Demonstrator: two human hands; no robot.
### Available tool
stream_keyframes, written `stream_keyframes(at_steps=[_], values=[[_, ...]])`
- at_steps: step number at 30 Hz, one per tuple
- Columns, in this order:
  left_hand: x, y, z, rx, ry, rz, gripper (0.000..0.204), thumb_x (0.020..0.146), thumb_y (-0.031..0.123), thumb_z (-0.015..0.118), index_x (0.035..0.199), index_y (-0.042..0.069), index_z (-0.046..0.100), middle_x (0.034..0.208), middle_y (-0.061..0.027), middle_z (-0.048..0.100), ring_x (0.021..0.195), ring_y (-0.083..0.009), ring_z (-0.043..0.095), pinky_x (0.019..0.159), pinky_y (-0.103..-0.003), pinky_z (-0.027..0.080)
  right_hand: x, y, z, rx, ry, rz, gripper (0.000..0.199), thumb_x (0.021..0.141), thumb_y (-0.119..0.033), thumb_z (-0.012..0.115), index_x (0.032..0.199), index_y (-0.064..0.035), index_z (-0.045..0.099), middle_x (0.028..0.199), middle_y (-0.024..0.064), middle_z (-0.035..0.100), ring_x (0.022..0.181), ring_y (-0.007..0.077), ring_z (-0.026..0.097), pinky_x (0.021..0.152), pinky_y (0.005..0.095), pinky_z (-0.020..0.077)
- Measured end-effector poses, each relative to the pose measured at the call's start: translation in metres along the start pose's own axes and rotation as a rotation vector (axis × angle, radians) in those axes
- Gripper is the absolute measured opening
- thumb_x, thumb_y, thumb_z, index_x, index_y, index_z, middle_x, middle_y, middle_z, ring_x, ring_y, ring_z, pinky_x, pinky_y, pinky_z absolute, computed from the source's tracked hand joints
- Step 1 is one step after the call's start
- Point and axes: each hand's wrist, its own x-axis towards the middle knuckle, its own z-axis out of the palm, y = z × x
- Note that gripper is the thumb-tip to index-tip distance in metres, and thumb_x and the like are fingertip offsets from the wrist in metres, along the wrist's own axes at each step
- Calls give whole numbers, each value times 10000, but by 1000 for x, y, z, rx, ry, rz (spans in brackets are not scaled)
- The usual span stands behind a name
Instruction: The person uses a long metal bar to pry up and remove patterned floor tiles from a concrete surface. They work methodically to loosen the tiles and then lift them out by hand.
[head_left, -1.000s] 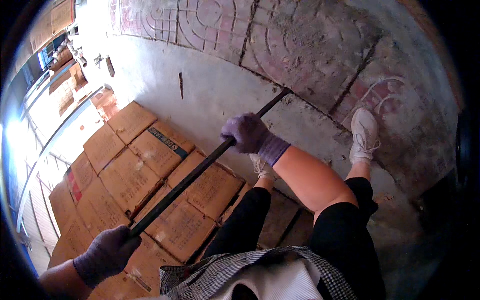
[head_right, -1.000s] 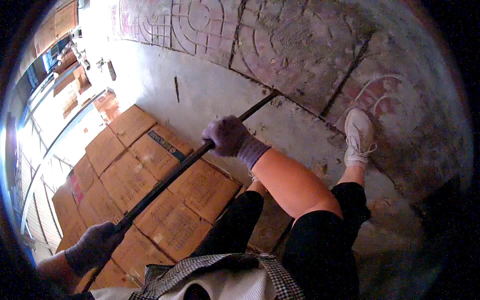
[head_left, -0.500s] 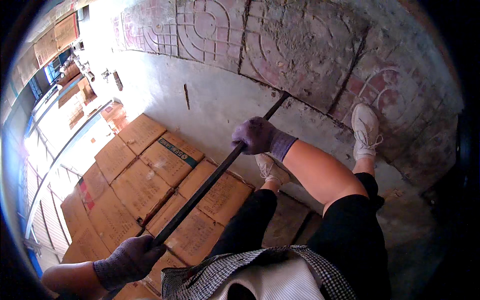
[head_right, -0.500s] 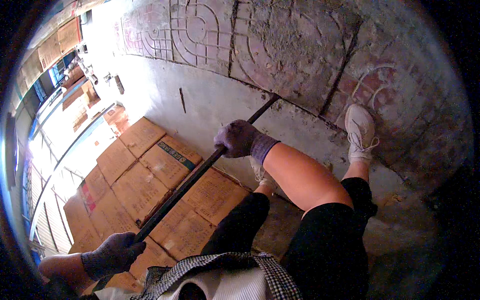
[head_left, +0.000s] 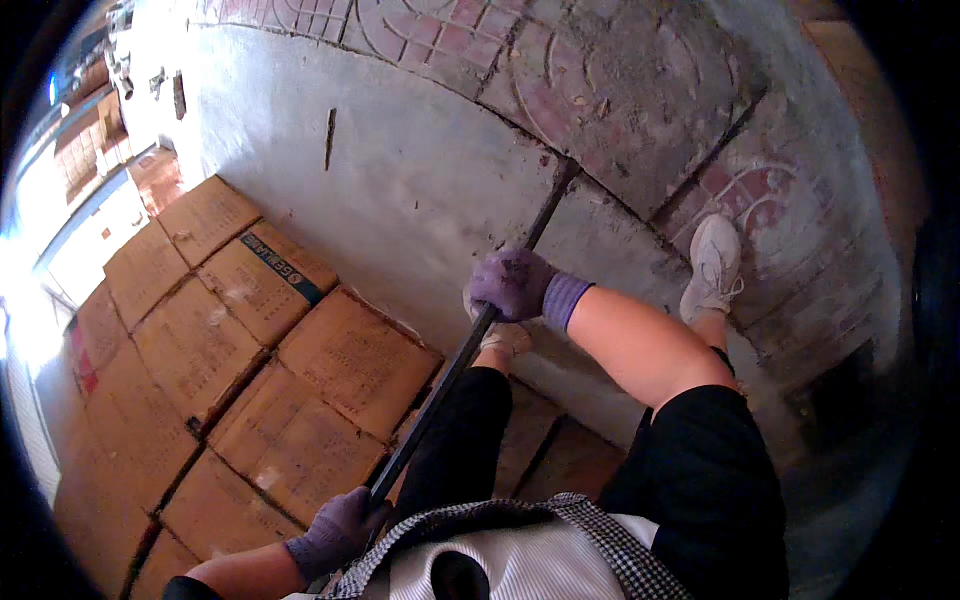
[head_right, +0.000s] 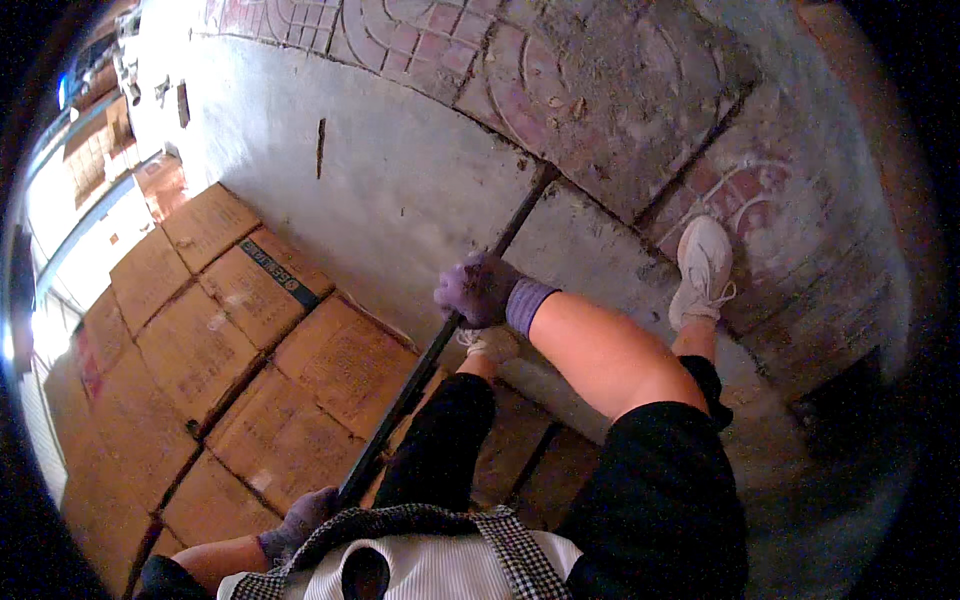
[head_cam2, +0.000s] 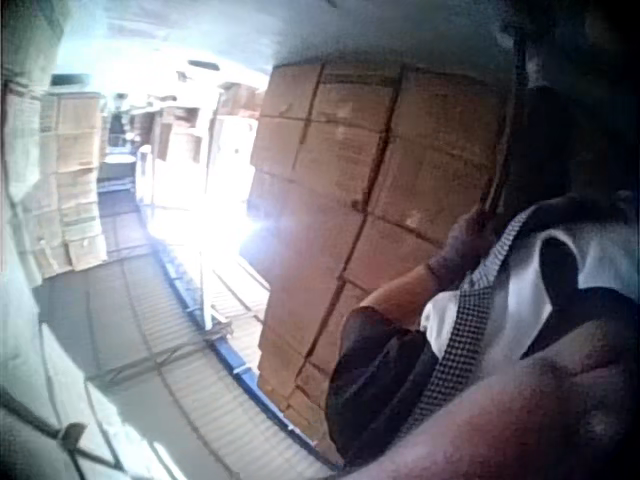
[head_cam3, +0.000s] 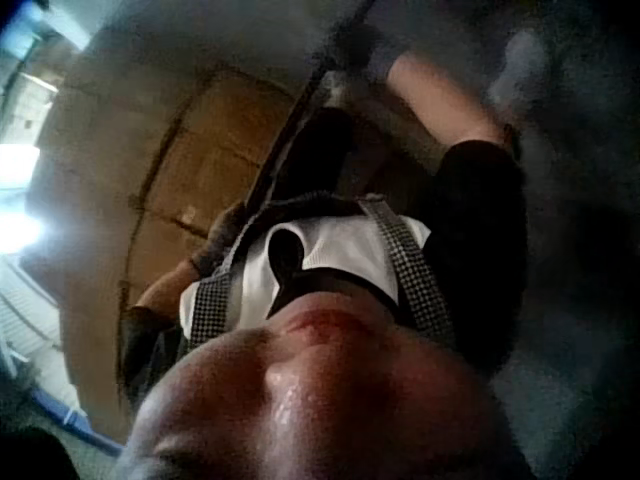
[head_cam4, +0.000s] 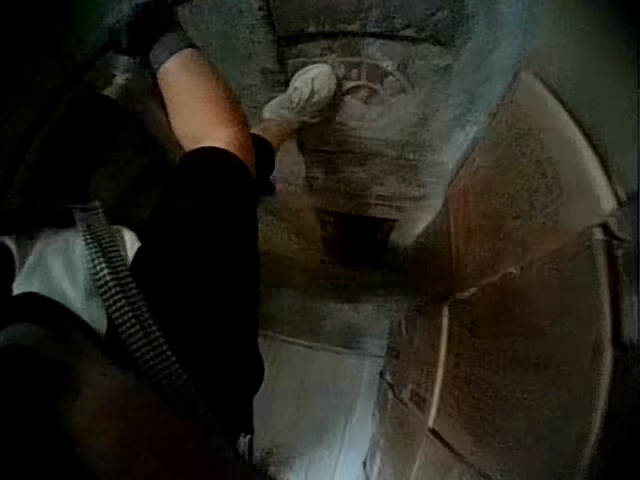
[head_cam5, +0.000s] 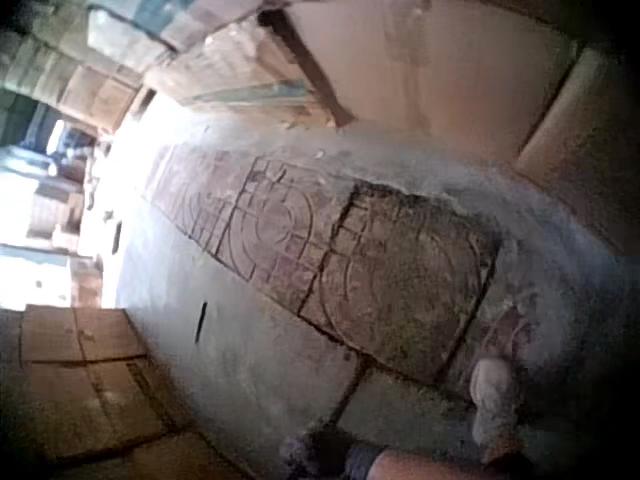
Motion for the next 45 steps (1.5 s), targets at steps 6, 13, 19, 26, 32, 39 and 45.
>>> stream_keyframes(at_steps=[6, 13, 19, 26, 32, 39, 45], values=[[124, -81, 45, 62, 109, 31, 336, 855, 379, 564, 945, 58, 603, 853, -225, 635, 845, -416, 605, 734, -484, 472, 21, 4, 55, 7, -514, 173, 176, 697, -296, 611, 755, -130, 611, 760, 93, 626, 791, 295, 629, 691, 438, 483], [247, -117, 69, -73, 97, 9, 361, 818, 423, 602, 890, 71, 646, 851, -188, 652, 830, -368, 624, 722, -459, 483, 33, 28, 106, -127, -948, 257, 210, 677, -261, 634, 831, -123, 666, 846, 111, 662, 849, 284, 641, 734, 412, 504], [318, -156, 103, -170, 160, 21, 356, 779, 428, 643, 820, 76, 679, 829, -175, 657, 814, -352, 630, 713, -444, 485, 24, 32, 119, -128, -708, 124, 392, 702, -381, 685, 955, -92, 609, 909, 102, 626, 874, 299, 612, 771, 420, 485], [344, -150, 104, -229, 207, 24, 258, 747, 301, 667, 853, 67, 671, 838, -175, 653, 835, -345, 630, 720, -427, 486, -38, 67, -6, -500, -1166, 163, 305, 745, -223, 602, 1008, -68, 612, 1128, 157, 557, 1142, 350, 483, 1011, 479, 366], [378, -163, 125, -289, 273, 51, 238, 753, 262, 650, 874, 57, 663, 844, -176, 651, 825, -351, 625, 711, -432, 482, -18, 139, -54, -883, -1397, -203, 368, 763, -215, 520, 1057, -21, 624, 1169, 158, 548, 1202, 333, 442, 1100, 432, 267], [407, -178, 155, -346, 252, 80, 284, 788, 291, 634, 935, 50, 660, 883, -182, 649, 858, -358, 617, 736, -446, 481, 1, 150, -55, -908, -1668, -248, 348, 778, -208, 511, 1047, -21, 626, 1209, 156, 524, 1199, 325, 440, 1079, 423, 287], [419, -177, 164, -339, 340, 88, 257, 780, 271, 631, 920, 57, 661, 896, -184, 646, 869, -357, 615, 741, -443, 480, 59, 162, -46, -872, -1455, -366, 391, 772, -215, 513, 1071, 23, 598, 1195, 179, 527, 1202, 329, 436, 1082, 426, 276]])
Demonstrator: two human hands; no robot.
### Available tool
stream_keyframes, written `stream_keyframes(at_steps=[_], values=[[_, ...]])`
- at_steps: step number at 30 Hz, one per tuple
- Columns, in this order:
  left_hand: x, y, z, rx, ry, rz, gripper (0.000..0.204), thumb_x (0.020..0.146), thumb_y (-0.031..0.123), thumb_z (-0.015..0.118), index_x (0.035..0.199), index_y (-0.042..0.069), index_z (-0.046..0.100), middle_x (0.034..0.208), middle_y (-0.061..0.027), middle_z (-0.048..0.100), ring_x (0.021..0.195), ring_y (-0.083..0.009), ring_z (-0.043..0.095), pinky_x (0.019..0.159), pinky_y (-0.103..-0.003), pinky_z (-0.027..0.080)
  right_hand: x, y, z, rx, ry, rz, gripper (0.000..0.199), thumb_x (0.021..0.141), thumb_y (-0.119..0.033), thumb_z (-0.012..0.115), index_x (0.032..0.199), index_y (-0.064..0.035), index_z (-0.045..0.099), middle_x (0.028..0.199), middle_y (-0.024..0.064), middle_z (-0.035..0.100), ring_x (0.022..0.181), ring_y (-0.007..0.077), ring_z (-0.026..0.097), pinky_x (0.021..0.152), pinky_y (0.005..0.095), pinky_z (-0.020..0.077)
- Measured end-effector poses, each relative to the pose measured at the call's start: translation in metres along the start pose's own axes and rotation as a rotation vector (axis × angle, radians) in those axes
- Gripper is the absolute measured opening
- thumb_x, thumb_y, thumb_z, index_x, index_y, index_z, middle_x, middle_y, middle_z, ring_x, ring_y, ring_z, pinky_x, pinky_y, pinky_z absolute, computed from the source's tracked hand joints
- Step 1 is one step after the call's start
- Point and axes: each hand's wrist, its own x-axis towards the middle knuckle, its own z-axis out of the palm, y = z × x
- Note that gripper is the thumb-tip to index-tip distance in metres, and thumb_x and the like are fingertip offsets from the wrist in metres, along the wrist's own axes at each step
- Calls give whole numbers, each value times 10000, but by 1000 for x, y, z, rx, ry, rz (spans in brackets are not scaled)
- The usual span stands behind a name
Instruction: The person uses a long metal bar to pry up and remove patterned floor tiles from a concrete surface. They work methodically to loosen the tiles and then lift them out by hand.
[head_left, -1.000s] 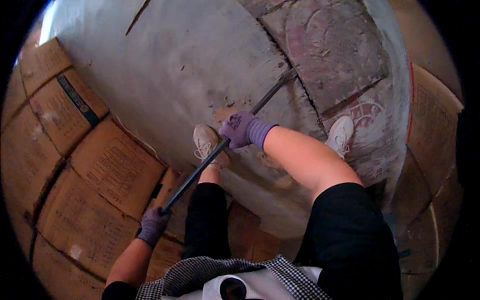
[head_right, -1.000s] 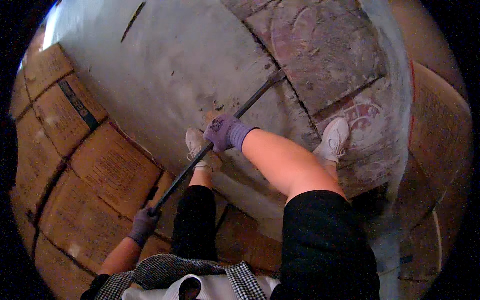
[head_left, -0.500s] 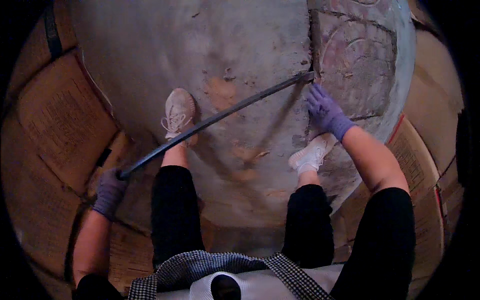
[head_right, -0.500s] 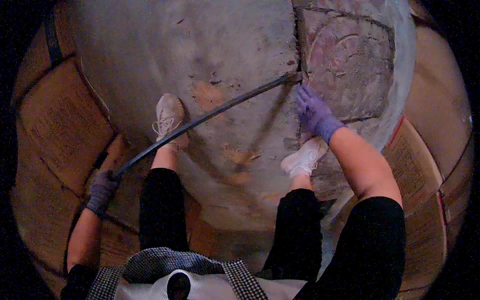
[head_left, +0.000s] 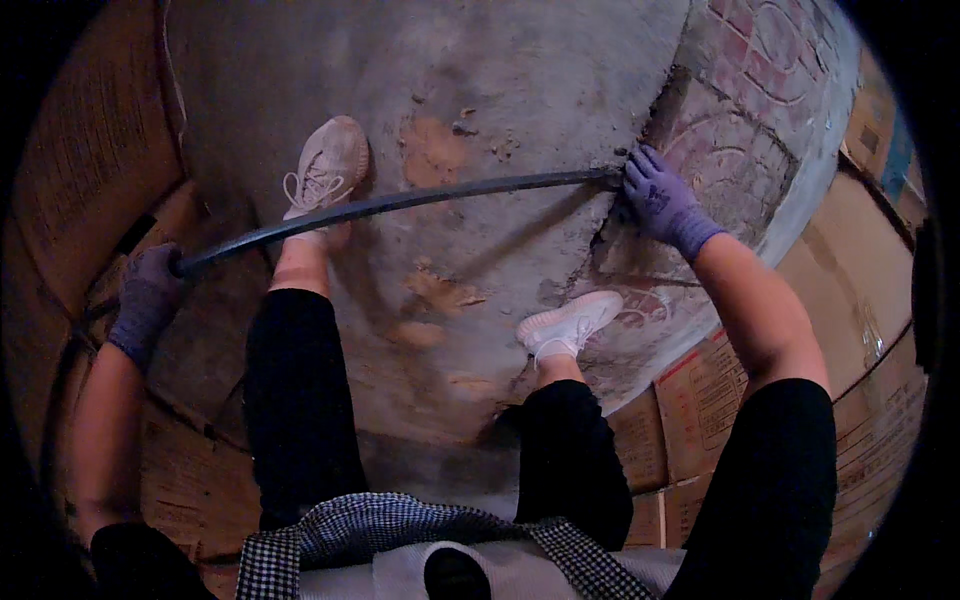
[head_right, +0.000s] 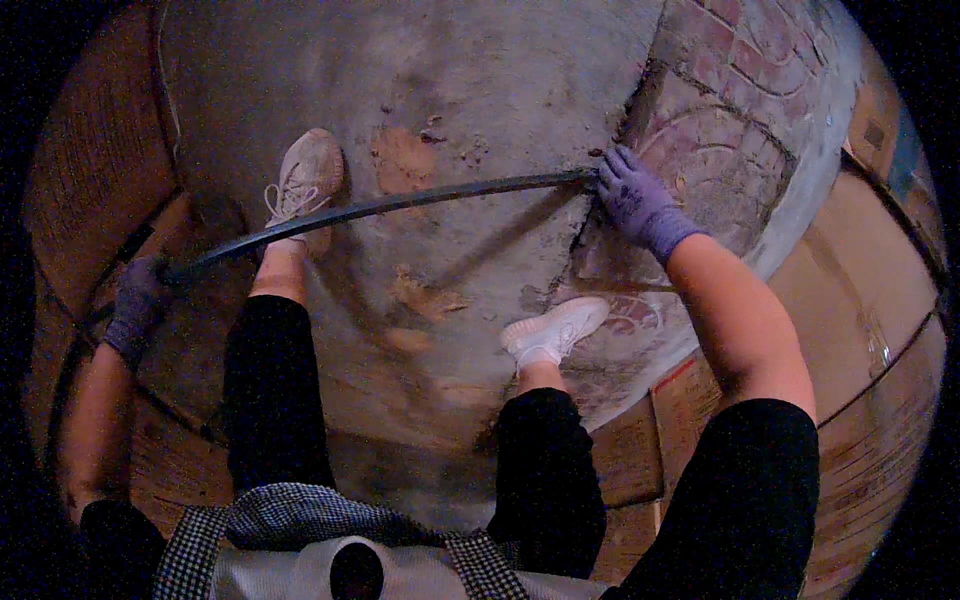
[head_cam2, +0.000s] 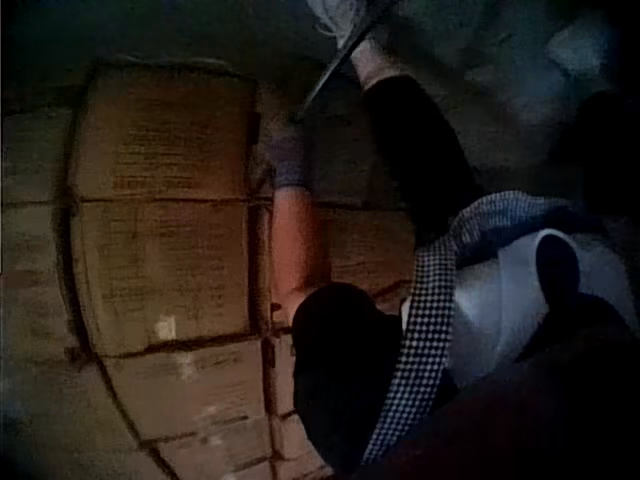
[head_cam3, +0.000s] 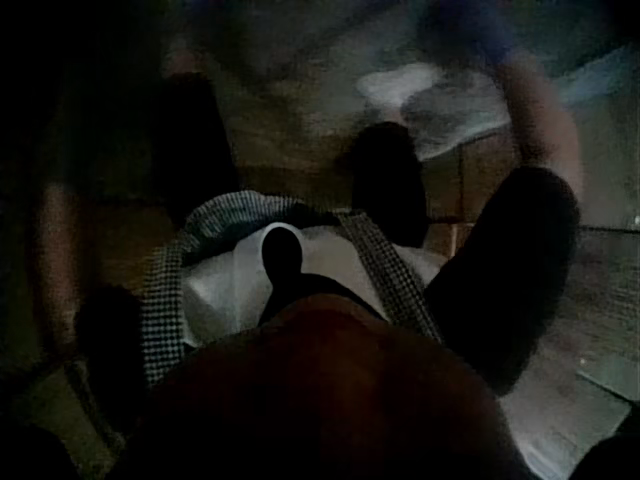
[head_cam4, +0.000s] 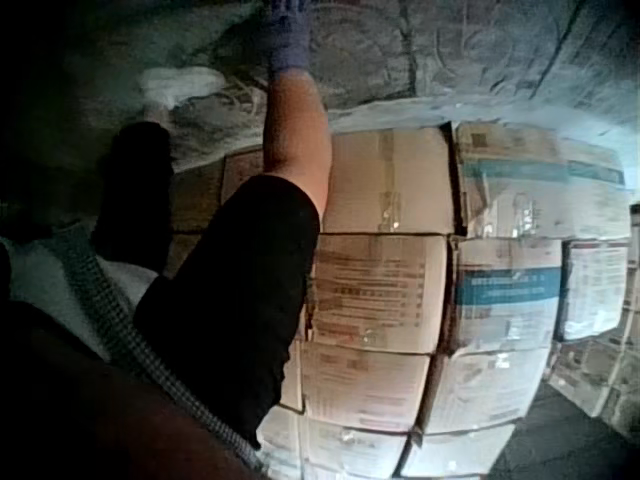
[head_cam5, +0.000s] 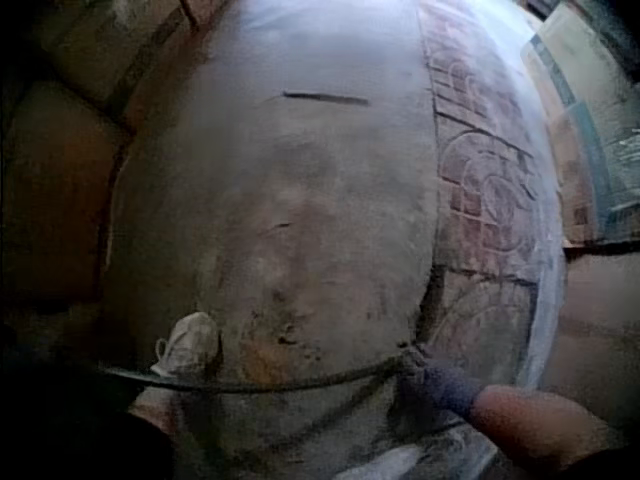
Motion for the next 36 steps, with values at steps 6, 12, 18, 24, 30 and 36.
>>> stream_keyframes(at_steps=[6, 12, 18, 24, 30, 36], values=[[20, 0, 16, 8, 39, 47, 231, 773, 250, 629, 906, 64, 663, 909, -187, 642, 879, -356, 613, 746, -440, 478, -5, 16, 1, 11, -138, -97, 382, 751, -212, 546, 1042, 30, 600, 1148, 182, 536, 1194, 339, 433, 1069, 427, 290], [3, -5, 2, 42, 102, 27, 206, 765, 229, 627, 892, 72, 664, 922, -189, 638, 890, -354, 611, 750, -437, 476, 16, -8, -15, 221, -83, -12, 541, 774, -384, 616, 1168, -21, 537, 1238, 171, 492, 1197, 349, 429, 1053, 439, 308], [15, 14, -23, 104, 50, 36, 219, 779, 225, 618, 918, 59, 651, 926, -194, 639, 895, -363, 608, 763, -432, 476, 76, -87, -1, 730, 393, 256, 615, 721, -475, 659, 1133, -37, 531, 1187, 180, 503, 1108, 355, 479, 947, 437, 392], [10, 4, -11, 157, -14, -17, 265, 810, 247, 601, 969, 38, 631, 915, -198, 645, 892, -381, 604, 782, -430, 478, 133, -91, -46, 823, -207, 344, 338, 769, -342, 593, 1009, -110, 647, 981, 137, 656, 935, 308, 627, 840, 418, 485], [12, 4, -15, 114, 28, 34, 229, 775, 257, 619, 911, 74, 651, 923, -182, 643, 896, -364, 606, 773, -434, 481, 120, -91, -53, 742, -252, 362, 323, 797, -311, 551, 1045, -128, 649, 1036, 126, 657, 988, 298, 621, 877, 414, 476], [-29, 124, -32, 92, -167, 146, 215, 749, 300, 626, 864, 125, 671, 913, -151, 654, 881, -333, 624, 773, -434, 490, -52, -91, -79, 736, -417, 531, 326, 816, -343, 529, 1053, -158, 655, 1086, 104, 644, 1042, 276, 599, 942, 407, 432]])
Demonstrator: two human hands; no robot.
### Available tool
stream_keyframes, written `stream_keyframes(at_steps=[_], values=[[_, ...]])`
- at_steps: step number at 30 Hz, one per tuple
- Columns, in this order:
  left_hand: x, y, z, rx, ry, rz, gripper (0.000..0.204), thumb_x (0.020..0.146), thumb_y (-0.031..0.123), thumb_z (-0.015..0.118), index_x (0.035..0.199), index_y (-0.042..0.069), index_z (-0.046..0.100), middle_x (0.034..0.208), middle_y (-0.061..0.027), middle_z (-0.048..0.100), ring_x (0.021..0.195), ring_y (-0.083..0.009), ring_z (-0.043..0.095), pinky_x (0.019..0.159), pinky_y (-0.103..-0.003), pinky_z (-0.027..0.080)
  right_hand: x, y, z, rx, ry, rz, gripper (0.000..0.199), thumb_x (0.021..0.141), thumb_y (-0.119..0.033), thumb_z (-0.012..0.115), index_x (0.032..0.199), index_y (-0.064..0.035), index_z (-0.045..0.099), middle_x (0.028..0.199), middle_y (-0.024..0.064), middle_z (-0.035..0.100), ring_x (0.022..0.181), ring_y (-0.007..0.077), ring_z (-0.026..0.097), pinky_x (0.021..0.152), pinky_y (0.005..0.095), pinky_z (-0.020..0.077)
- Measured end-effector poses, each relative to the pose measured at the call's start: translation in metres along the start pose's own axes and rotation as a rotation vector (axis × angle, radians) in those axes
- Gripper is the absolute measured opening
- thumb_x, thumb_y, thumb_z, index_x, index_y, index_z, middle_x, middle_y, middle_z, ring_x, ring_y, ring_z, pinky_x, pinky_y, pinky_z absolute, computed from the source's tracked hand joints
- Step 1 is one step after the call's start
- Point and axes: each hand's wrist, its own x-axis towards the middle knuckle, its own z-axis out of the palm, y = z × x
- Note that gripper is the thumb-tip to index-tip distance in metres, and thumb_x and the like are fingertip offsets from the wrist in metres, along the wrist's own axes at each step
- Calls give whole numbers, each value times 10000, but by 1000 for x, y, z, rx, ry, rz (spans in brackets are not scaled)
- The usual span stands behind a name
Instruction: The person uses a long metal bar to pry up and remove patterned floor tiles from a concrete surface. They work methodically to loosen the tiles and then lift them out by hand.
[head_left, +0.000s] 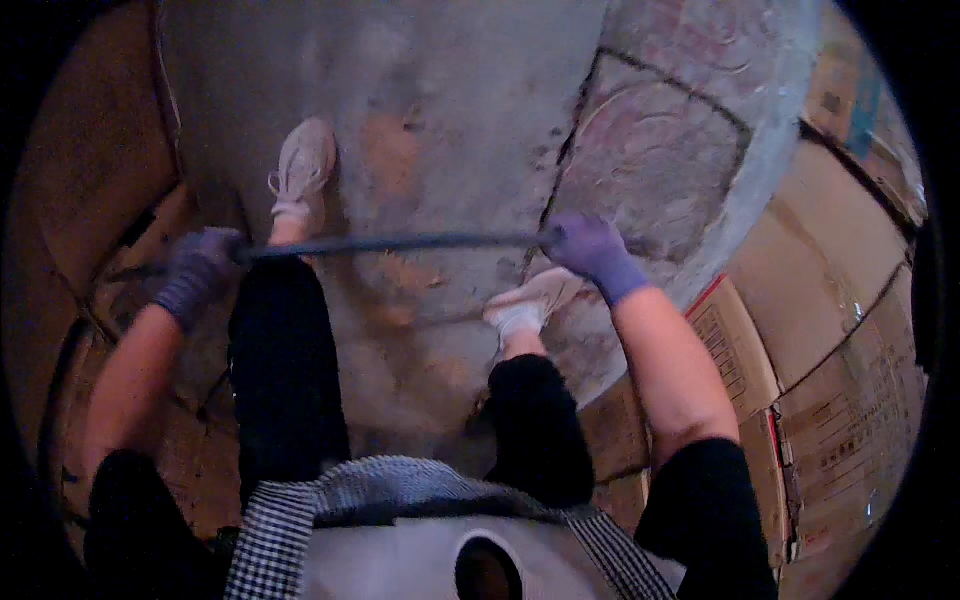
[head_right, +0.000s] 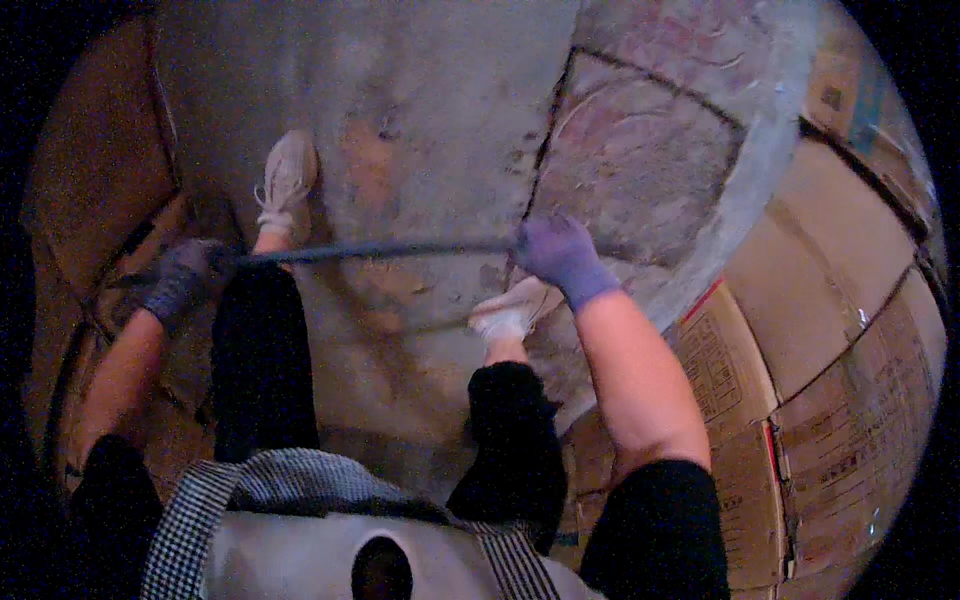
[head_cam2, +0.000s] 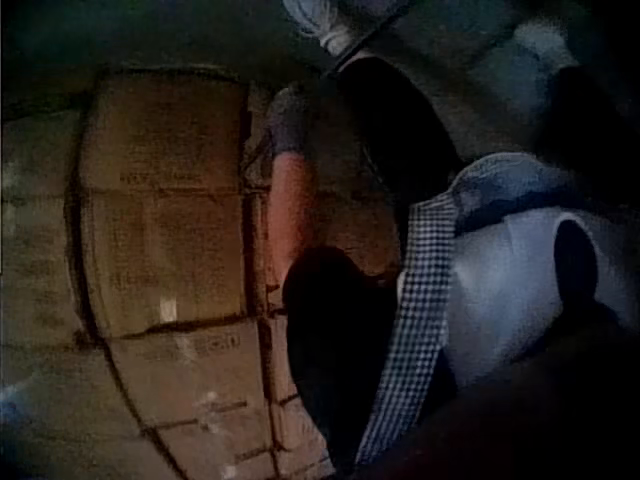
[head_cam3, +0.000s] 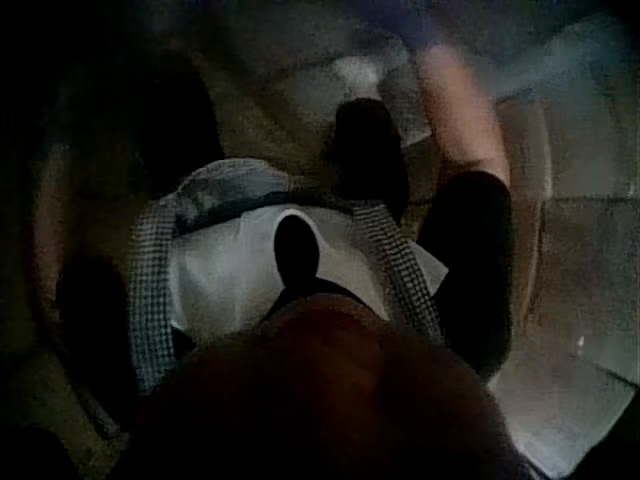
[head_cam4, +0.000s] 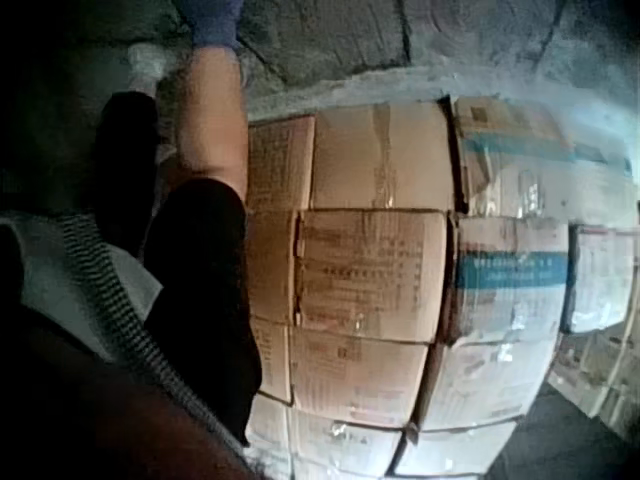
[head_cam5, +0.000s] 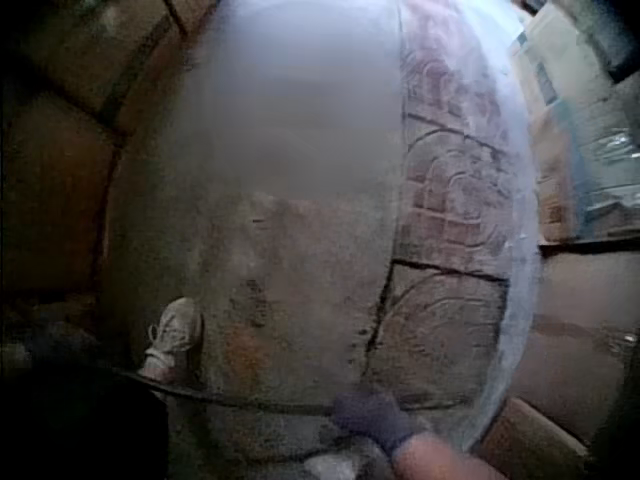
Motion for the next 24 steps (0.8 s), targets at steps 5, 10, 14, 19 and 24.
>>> stream_keyframes(at_steps=[5, 10, 14, 19, 24], values=[[-62, 68, 0, -86, -70, 90, 214, 743, 320, 626, 827, 127, 662, 849, -153, 648, 836, -346, 621, 753, -433, 495, -60, 67, 12, -8, 221, -10, 298, 729, -308, 621, 982, -153, 655, 991, 90, 651, 962, 272, 613, 874, 406, 449], [-163, 56, -49, -194, -14, 166, 263, 777, 301, 645, 802, 44, 597, 757, -195, 603, 737, -394, 585, 656, -449, 470, -26, 26, 45, 104, 762, -335, 239, 641, -220, 653, 866, -158, 607, 843, 63, 610, 865, 263, 592, 785, 388, 435], [-246, 48, -112, -206, -89, 11, 290, 833, 306, 609, 769, 30, 551, 708, -204, 576, 673, -393, 575, 589, -441, 442, -14, -43, 37, 288, 1008, -480, 165, 630, -177, 631, 786, -155, 580, 782, 57, 588, 810, 262, 573, 746, 391, 417], [-295, 77, -177, -29, -76, -177, 295, 876, 296, 559, 788, 15, 551, 685, -210, 572, 676, -402, 577, 596, -444, 442, -3, -84, 7, 532, 1030, -592, 101, 660, -188, 630, 713, -126, 572, 756, 85, 600, 770, 302, 575, 695, 421, 427], [-274, 158, -217, 125, 35, -122, 300, 897, 293, 531, 820, 4, 551, 704, -230, 572, 715, -420, 576, 618, -465, 441, 53, -46, 6, 723, 1065, -483, 114, 722, -239, 610, 750, -129, 611, 768, 110, 614, 787, 322, 591, 713, 431, 447]])
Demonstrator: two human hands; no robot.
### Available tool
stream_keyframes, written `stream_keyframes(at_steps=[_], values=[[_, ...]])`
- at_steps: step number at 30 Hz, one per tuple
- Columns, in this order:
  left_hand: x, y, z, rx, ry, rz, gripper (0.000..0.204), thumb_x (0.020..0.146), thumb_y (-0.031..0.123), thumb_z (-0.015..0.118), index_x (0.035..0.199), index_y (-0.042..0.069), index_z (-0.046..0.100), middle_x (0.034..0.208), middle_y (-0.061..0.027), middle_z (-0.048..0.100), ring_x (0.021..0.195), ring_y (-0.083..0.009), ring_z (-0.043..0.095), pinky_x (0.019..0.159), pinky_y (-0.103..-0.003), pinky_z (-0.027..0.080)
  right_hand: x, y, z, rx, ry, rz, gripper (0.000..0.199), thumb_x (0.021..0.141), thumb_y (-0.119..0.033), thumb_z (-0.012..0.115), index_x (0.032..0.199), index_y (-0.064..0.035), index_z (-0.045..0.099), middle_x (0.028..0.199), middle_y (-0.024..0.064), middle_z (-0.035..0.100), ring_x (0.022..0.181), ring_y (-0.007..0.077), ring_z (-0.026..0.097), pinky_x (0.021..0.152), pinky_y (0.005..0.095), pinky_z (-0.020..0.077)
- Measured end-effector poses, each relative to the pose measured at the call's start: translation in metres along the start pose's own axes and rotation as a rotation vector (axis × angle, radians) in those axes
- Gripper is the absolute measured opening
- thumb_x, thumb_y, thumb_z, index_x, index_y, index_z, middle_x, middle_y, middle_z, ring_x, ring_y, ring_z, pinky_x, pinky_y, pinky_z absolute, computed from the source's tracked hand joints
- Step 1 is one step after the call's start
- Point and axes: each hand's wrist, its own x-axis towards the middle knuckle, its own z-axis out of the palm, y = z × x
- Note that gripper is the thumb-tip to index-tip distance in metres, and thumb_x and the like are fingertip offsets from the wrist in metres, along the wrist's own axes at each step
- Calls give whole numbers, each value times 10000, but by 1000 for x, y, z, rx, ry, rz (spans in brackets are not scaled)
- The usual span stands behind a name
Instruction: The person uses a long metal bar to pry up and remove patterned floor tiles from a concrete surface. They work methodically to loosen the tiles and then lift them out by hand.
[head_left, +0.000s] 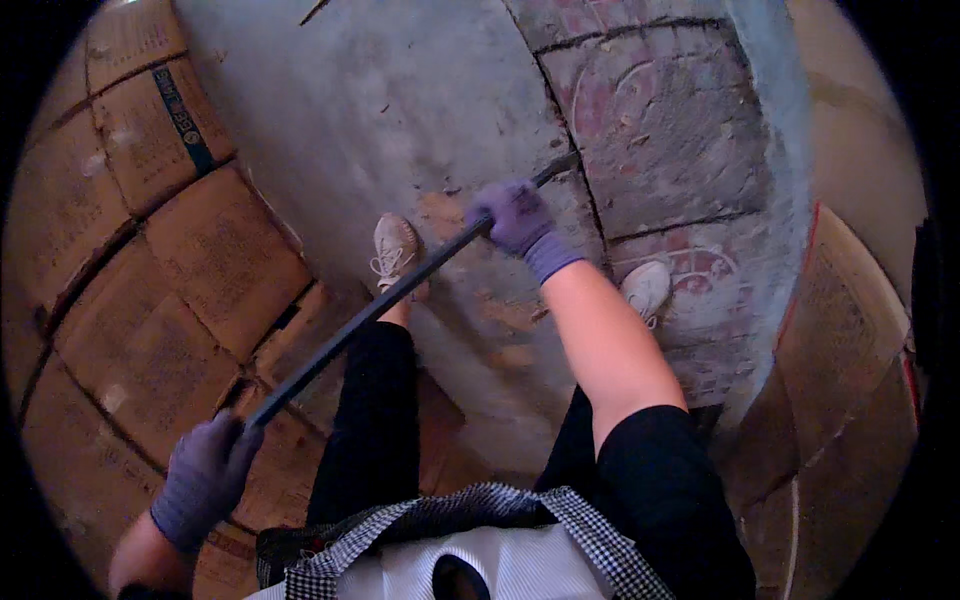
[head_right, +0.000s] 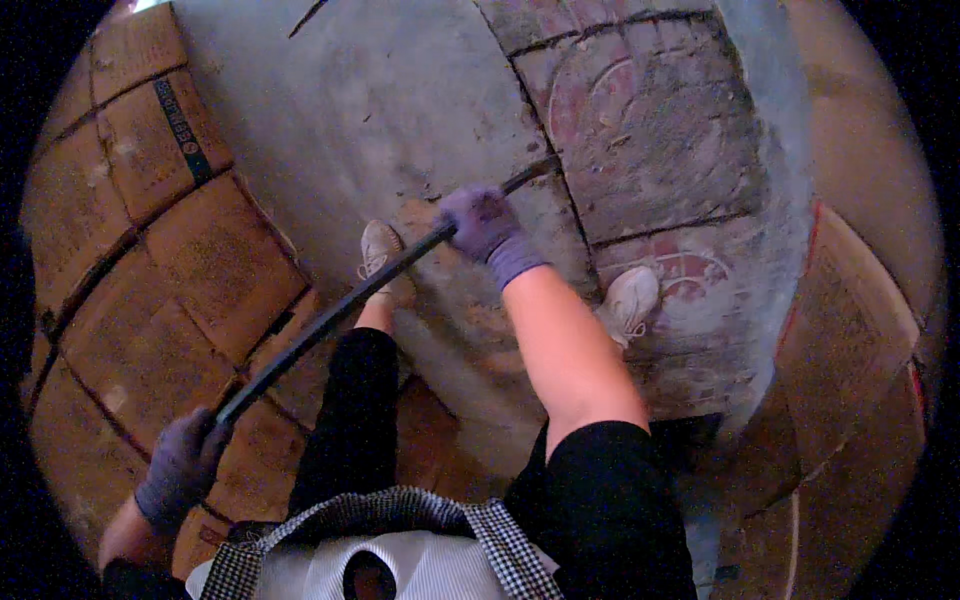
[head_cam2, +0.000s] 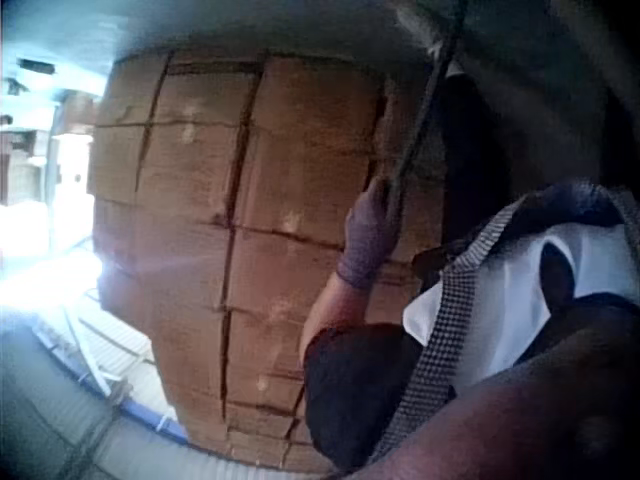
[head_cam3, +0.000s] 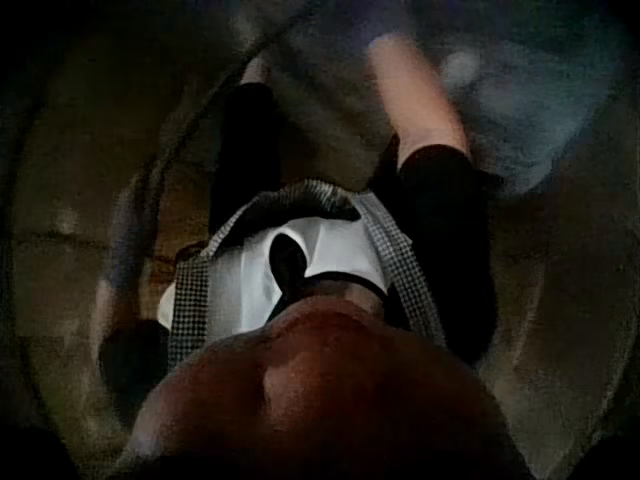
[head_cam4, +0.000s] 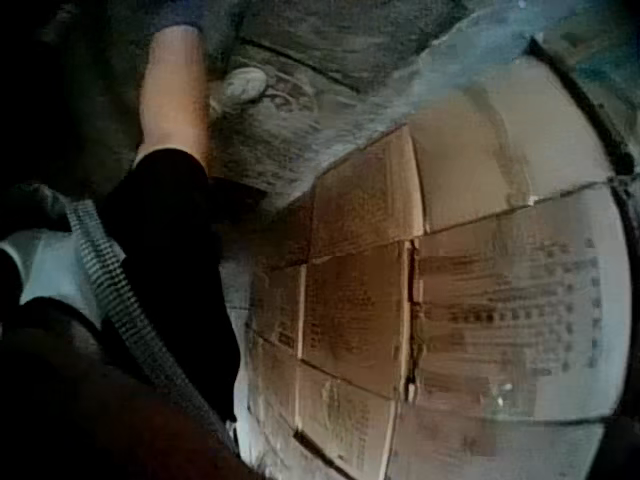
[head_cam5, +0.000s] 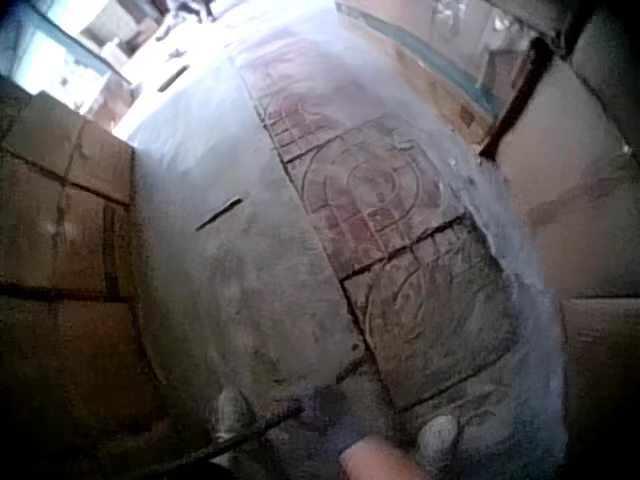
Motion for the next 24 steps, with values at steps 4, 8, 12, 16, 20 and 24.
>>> stream_keyframes(at_steps=[4, 8, 12, 16, 20, 24], values=[[-7, 60, -47, 130, -169, -78, 326, 907, 310, 519, 826, -5, 546, 700, -238, 570, 717, -417, 579, 622, -460, 448, -3, 17, -2, 57, 130, 48, 158, 755, -283, 580, 734, -133, 625, 771, 137, 622, 776, 347, 600, 694, 453, 460], [-15, 114, -81, 115, -276, -114, 336, 914, 314, 508, 824, -7, 550, 657, -189, 567, 644, -336, 588, 608, -414, 466, -12, -5, -31, -37, 104, 2, 210, 719, -255, 621, 873, -113, 627, 809, 132, 604, 818, 328, 577, 737, 433, 448], [-38, 161, -105, -7, -315, -393, 303, 916, 289, 499, 881, -7, 553, 678, -126, 580, 598, -228, 572, 593, -365, 480, -11, -169, -83, 282, 595, -274, 298, 686, -228, 673, 948, -108, 599, 857, 105, 558, 824, 294, 551, 733, 424, 431], [-56, 210, -131, 247, -306, -43, 255, 898, 233, 523, 1017, 9, 547, 756, -125, 605, 644, -233, 602, 619, -366, 497, -12, -210, -135, 140, 1001, -98, 196, 727, -246, 676, 855, -134, 579, 826, 42, 541, 794, 234, 537, 748, 390, 416], [-192, 206, -202, 619, -57, 48, 246, 882, 169, 536, 1083, 27, 549, 787, -158, 613, 705, -312, 628, 651, -390, 503, 6, -221, -167, 251, 824, -85, 194, 774, -274, 656, 692, -133, 551, 712, 27, 564, 699, 237, 578, 652, 374, 451], [-245, 165, -211, 754, 272, 467, 189, 860, 83, 529, 1039, 28, 557, 701, -184, 580, 624, -344, 601, 572, -386, 486, 3, -242, -184, 345, 852, -72, 277, 792, -296, 639, 615, -111, 534, 608, 80, 550, 593, 297, 586, 538, 398, 461]])
